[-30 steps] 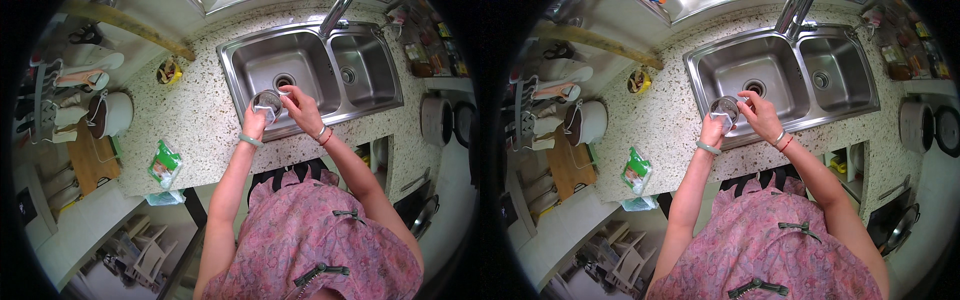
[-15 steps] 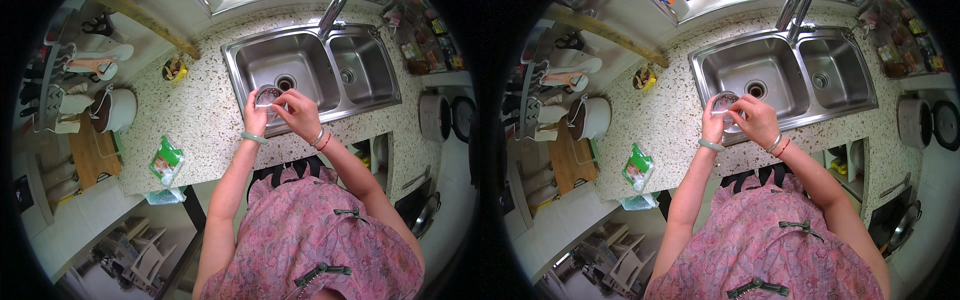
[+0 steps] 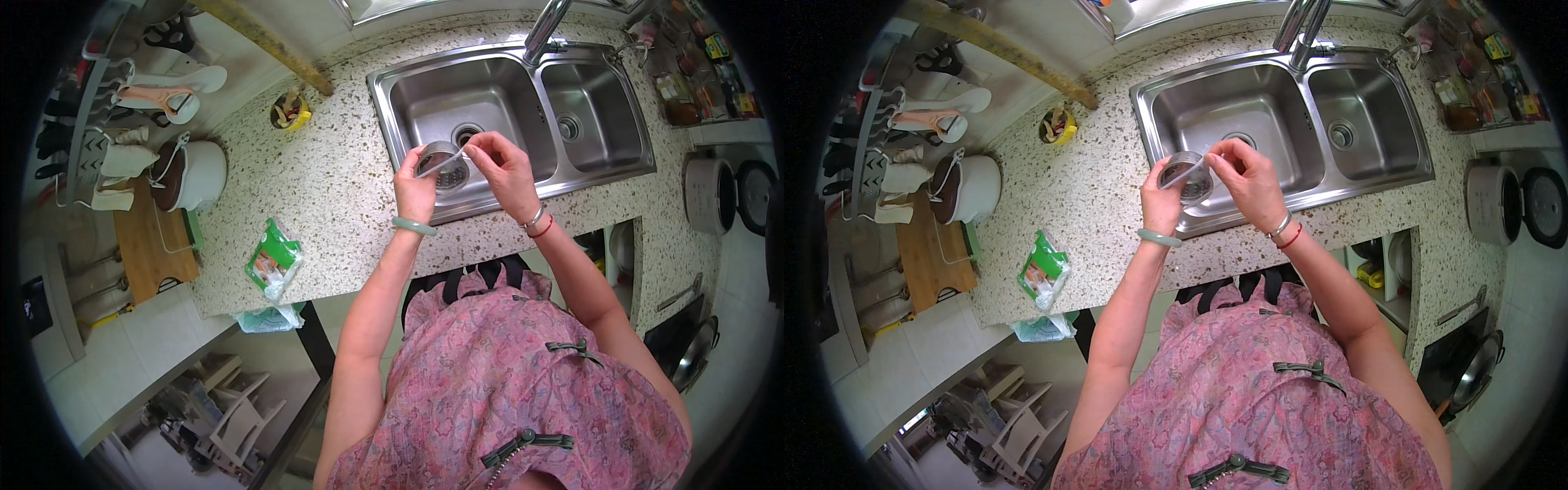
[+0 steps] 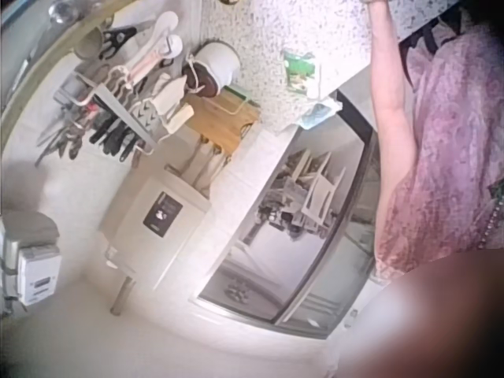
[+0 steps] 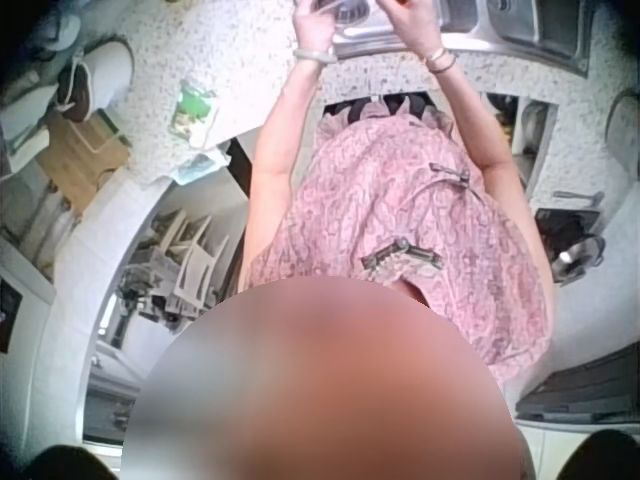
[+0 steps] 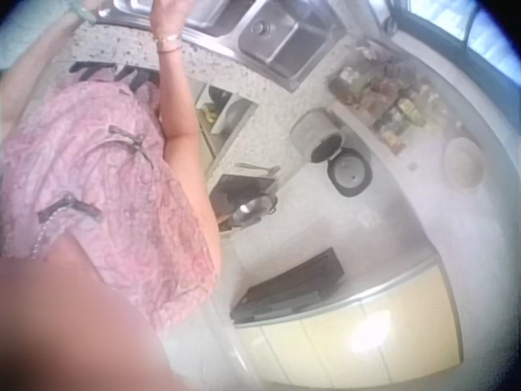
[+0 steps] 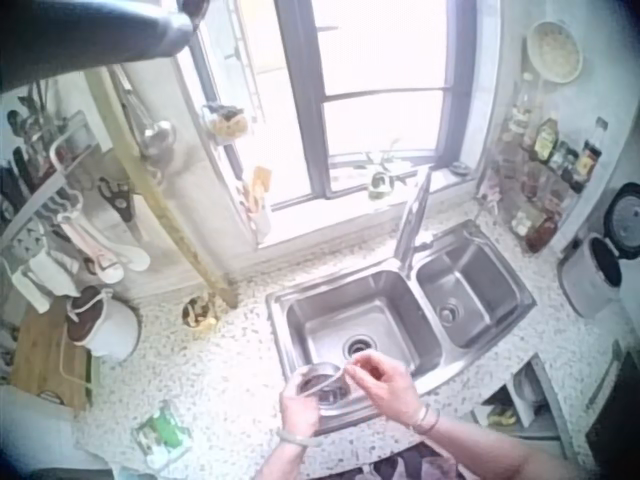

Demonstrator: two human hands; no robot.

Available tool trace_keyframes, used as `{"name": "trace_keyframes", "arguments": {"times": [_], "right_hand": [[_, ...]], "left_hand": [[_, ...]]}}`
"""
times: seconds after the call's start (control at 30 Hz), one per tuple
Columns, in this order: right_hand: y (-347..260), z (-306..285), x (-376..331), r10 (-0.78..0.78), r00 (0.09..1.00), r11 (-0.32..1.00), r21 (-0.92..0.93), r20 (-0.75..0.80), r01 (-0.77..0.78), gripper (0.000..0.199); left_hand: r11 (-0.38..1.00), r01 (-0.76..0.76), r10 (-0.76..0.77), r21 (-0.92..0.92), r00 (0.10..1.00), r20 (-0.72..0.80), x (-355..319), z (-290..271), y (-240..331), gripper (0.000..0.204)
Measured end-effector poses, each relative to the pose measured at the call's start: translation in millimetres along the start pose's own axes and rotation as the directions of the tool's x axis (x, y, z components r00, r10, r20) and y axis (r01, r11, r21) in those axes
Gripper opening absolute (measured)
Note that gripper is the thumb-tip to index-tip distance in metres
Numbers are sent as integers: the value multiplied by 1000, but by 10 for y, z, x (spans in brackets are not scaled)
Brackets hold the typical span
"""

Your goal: The person unpacks a plastic bag containing a green package and a sink strainer. They place the strainer into the kitchen sink drain and then put the green package into a drawer. The person then opens a refrigerator drawer, retrieves a plastic bag containing white food items, and places it on the countertop.

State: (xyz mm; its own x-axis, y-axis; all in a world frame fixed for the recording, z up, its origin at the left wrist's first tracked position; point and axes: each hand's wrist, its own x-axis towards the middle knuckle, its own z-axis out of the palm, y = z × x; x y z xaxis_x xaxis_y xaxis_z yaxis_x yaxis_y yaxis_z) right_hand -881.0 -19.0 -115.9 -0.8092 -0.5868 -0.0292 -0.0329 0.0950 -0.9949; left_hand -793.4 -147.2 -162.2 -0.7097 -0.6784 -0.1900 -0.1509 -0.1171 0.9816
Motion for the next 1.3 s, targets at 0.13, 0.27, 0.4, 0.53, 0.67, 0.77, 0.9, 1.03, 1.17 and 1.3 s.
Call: {"name": "trace_keyframes", "arguments": {"times": [0.13, 0.27, 0.4, 0.53, 0.67, 0.77, 0.9, 1.03, 1.17, 1.3], "right_hand": [[46, 24, 68, 50, 999, 991, 124, -21, -47, 14], [-27, 103, 76, 141, 989, 964, 232, -38, -128, 16], [26, 123, 95, 141, 989, 972, 196, -53, -129, 16], [28, 80, 112, 331, 943, 918, 233, -2, -322, 19], [69, 112, 69, 394, 919, 863, 337, 14, -376, 23], [85, 140, 39, 191, 981, 941, 292, -42, -171, 25], [13, 131, 3, -267, 964, 958, -115, -12, 264, 31], [32, 120, -22, -191, 981, 953, -234, 39, 195, 32], [104, 93, 19, -139, 989, 978, -148, 42, 144, 32], [77, 109, 41, -89, 995, 976, -196, 34, 94, 29]], "left_hand": [[1000, -3, 5, -29, 998, 62, -13, -1, 60, 21], [1000, 16, -14, -12, 991, 131, -50, 11, 117, 19], [999, -34, 30, 24, 989, 146, -56, 17, 121, 21], [997, 1, 13, -75, 982, 189, -65, -28, 121, 17], [939, 198, -147, -280, 970, 191, -99, 24, 213, 13], [933, 230, -200, -276, 971, 130, -42, 40, 145, 14], [928, 240, -221, -285, 971, 95, 4, 32, 135, 14], [944, 243, -215, -223, 966, 144, 3, 57, 170, 14], [984, 112, -87, -138, 981, 174, -5, 80, 173, 15], [989, 42, -16, -141, 984, 177, -1, 77, 120, 16]]}}
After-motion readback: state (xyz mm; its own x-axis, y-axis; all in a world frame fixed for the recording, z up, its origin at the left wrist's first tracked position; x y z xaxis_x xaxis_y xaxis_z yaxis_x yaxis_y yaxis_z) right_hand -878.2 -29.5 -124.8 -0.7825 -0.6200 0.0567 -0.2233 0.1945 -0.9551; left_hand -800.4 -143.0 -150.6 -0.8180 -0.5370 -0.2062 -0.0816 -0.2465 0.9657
